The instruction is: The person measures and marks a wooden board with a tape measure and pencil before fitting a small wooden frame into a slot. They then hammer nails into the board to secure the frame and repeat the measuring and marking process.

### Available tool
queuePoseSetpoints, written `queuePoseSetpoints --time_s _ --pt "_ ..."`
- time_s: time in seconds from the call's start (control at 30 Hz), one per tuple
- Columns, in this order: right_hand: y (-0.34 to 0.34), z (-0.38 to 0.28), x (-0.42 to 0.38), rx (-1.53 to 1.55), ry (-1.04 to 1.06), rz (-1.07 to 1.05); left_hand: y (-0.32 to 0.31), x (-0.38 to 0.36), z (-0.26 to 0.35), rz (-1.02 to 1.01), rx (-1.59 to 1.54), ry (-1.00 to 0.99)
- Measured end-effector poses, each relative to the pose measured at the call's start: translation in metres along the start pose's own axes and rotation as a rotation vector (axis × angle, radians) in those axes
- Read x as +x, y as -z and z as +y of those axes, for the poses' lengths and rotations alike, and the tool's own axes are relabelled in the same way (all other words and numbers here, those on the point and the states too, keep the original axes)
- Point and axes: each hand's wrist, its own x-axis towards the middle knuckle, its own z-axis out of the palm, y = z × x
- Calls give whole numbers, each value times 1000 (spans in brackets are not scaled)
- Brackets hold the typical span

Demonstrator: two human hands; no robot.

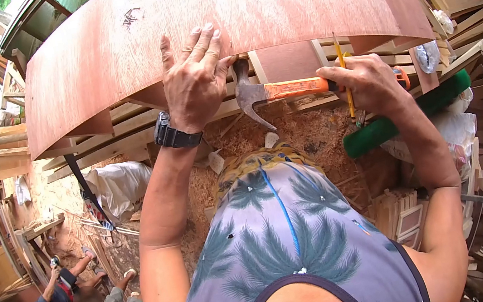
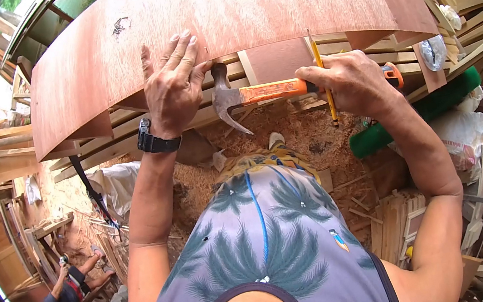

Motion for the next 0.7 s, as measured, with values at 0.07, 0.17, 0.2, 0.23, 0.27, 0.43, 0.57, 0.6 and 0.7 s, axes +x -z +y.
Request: queuePoseSetpoints --time_s 0.07,0.17,0.2,0.23,0.27,0.43,0.57,0.6,0.7 --pt "6 1 -4 67 5 -16 2 -1 0 -5 14 3" --pt "13 0 -9 217 13 -30 5 -2 2 -35 23 -13" --pt "14 -1 -11 299 14 -28 3 -2 1 -38 28 -12" --pt "13 -1 -14 298 14 -28 2 -2 0 -40 33 -12" --pt "11 -2 -18 348 -19 -15 1 -3 0 -38 32 -12" --pt "20 -19 -15 558 -100 52 -2 -4 -3 -34 80 -34" --pt "13 -42 -19 744 -312 60 1 -4 6 -36 62 3" --pt "10 -51 -16 746 -339 125 0 -4 8 -15 69 21" --pt "14 -78 -14 894 -486 115 -2 -4 7 8 73 34"
